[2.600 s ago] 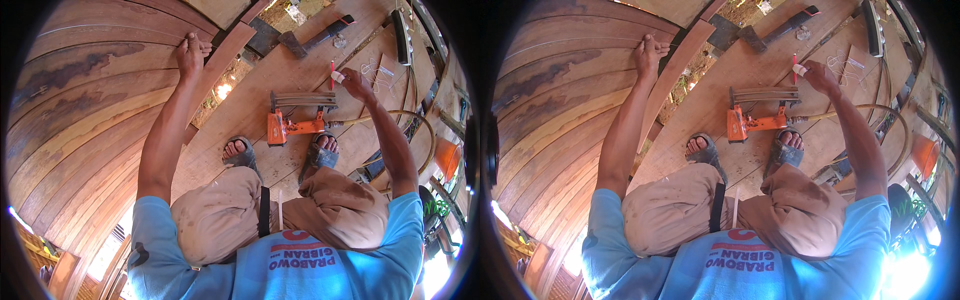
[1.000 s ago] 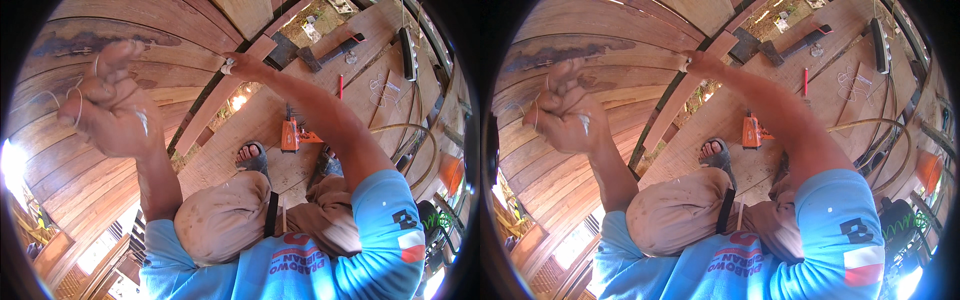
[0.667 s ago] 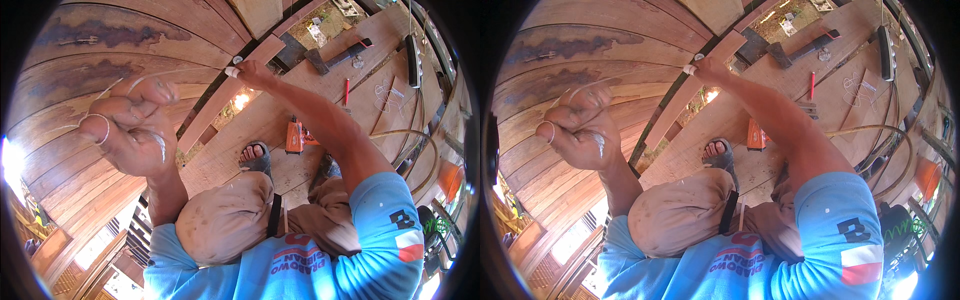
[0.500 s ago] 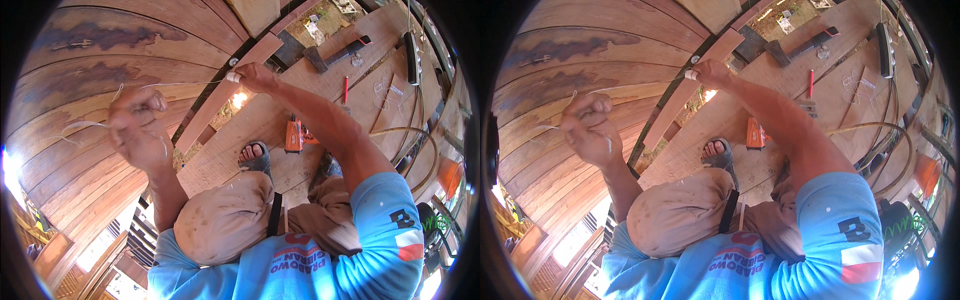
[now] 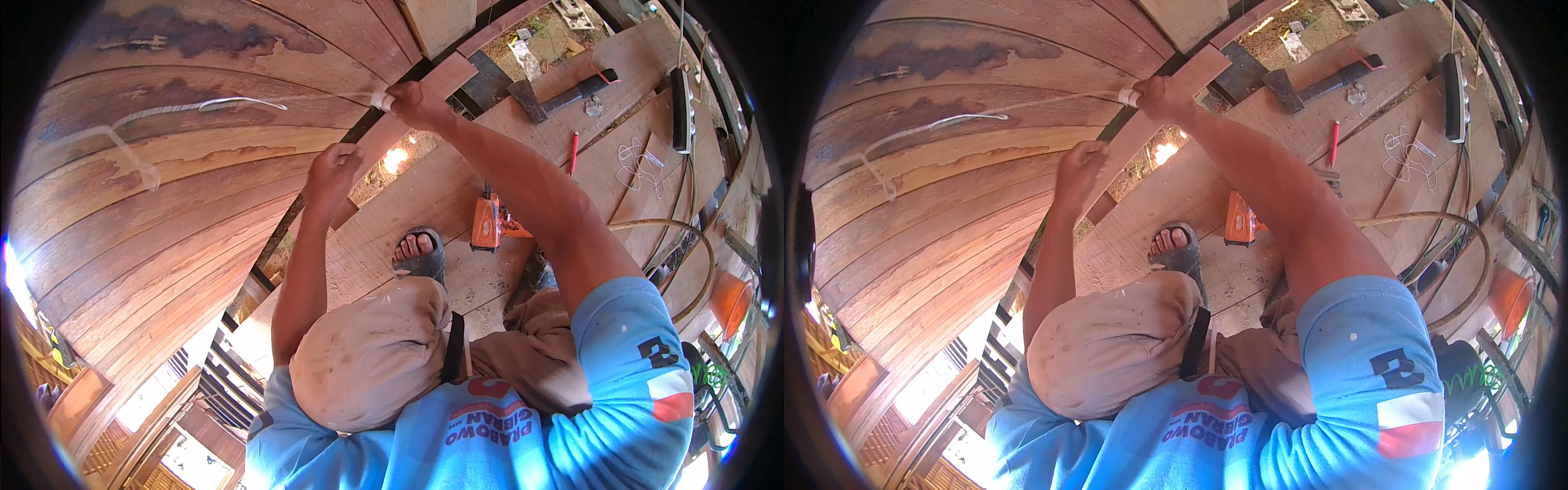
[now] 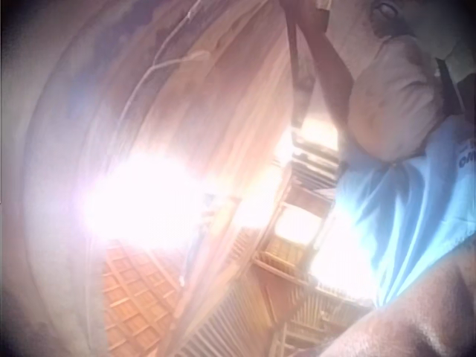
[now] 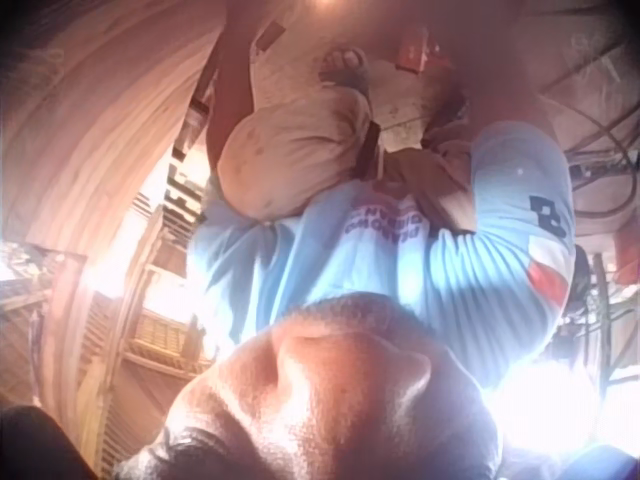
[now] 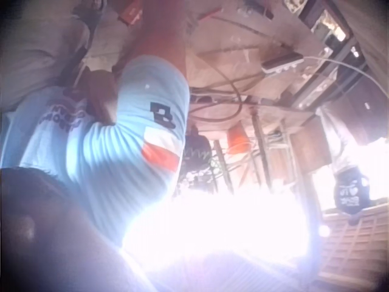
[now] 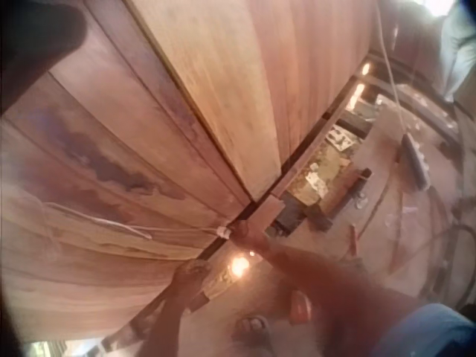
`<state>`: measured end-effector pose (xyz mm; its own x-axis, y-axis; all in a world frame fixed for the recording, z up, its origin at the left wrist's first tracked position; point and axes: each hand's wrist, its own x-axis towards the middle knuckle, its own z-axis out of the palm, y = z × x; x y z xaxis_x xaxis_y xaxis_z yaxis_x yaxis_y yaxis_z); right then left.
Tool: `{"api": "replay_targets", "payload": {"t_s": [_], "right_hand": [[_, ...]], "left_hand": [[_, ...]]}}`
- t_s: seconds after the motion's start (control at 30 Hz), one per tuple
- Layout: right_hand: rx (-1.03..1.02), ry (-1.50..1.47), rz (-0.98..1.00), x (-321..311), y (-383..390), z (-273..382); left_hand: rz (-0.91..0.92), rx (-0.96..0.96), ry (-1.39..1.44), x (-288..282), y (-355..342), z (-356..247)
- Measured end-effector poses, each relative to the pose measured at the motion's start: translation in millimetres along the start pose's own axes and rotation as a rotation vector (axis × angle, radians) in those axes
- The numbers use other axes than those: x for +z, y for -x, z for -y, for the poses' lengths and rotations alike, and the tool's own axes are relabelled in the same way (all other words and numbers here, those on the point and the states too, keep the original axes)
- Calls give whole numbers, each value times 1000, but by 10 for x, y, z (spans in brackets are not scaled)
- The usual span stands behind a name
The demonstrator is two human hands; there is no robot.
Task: The person installs wooden planks onto a curved ceiling structure. They use a nail gun to secure the planks, a hammer to adjust them, and a pencil to mark measurements. The person also handles a string line for alignment.
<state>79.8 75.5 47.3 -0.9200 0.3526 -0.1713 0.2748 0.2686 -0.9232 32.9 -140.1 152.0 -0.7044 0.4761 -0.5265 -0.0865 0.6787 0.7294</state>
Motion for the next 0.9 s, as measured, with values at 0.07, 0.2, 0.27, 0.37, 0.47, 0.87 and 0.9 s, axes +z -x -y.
{"api": "replay_targets", "payload": {"t_s": [0.07,0.2,0.27,0.37,0.47,0.87,0.9], "right_hand": [[-22,-11,-16,71,-147,-9],[107,-70,-21,-50,-214,-58],[89,-75,-44,-193,-166,-16],[103,-146,10,-341,-178,67],[126,-229,32,-435,-155,190],[64,-401,146,-601,-229,-117],[73,-374,186,-580,-224,-85]], "left_hand": [[-43,229,-158,80,-365,501],[-77,359,-332,325,-813,615],[-88,391,-381,439,-961,552],[-59,450,-357,587,-1143,474],[-30,458,-340,695,-1247,408],[50,368,-236,989,-1918,451],[75,328,-270,986,-1929,402]]}}
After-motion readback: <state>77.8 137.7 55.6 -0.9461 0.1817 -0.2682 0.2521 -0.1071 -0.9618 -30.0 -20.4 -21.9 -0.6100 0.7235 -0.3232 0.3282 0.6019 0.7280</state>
